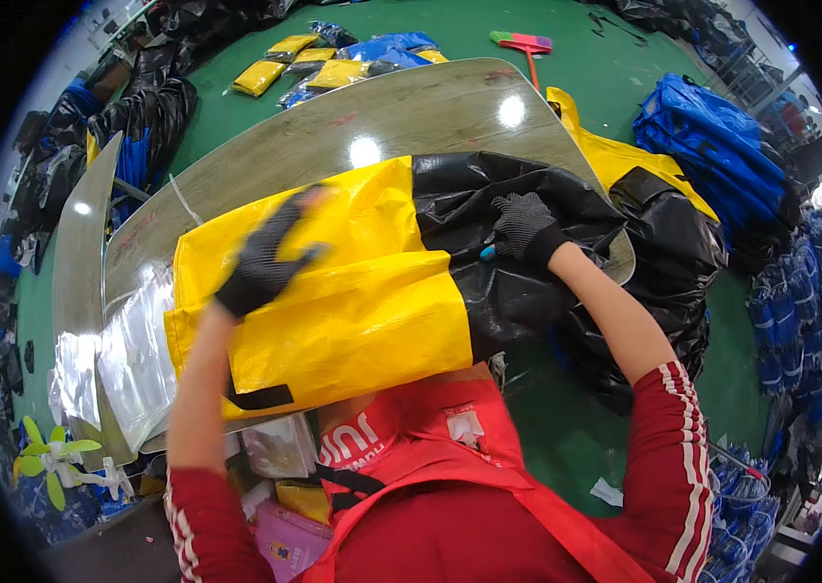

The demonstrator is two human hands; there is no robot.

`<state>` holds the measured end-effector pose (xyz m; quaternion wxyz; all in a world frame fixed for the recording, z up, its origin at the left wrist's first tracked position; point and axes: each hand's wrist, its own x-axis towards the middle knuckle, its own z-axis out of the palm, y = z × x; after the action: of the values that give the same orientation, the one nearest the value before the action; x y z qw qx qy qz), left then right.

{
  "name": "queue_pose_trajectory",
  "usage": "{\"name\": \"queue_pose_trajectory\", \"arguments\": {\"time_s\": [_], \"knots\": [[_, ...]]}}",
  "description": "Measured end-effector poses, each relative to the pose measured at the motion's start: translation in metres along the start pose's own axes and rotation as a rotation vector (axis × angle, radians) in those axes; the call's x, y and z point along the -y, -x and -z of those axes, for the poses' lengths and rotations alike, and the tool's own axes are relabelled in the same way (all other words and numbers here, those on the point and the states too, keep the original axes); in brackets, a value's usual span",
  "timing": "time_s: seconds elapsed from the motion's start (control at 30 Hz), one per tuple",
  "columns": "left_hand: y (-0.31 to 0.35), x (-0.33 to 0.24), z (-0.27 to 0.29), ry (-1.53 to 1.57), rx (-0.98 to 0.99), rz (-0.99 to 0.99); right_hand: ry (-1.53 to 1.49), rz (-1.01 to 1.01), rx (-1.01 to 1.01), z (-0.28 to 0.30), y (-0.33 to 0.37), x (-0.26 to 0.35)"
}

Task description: The person repeatedly folds yellow and blue plastic bags on a table, then places each folded bag into a clear plastic packaging bag. The person handles the bags one at a time, folding them neatly before packaging.

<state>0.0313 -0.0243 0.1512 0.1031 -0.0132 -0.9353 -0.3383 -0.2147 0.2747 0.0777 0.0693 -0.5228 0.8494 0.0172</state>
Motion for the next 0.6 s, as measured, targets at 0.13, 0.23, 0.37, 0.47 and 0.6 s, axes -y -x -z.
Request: {"name": "queue_pose_trajectory", "arguments": {"time_s": [0.13, 0.23, 0.37, 0.47, 0.6], "knots": [[-0.049, 0.029, -0.119, -0.527, 0.222, -0.277, 0.302, -0.007, -0.583, 0.026, 0.052, 0.047], [-0.041, 0.043, -0.157, -0.673, 0.176, -0.235, -0.267, 0.068, -0.546, 0.018, 0.112, 0.091], [-0.010, 0.024, -0.156, -0.359, 0.270, -0.439, -0.178, 0.091, -0.487, -0.005, 0.161, 0.110], [0.005, 0.008, -0.165, -0.353, 0.288, -0.532, -0.197, 0.184, -0.463, 0.007, 0.155, 0.094], [0.007, 0.002, -0.197, -0.612, 0.293, -0.651, -0.110, 0.185, -0.528, 0.039, 0.090, 0.061]]}}
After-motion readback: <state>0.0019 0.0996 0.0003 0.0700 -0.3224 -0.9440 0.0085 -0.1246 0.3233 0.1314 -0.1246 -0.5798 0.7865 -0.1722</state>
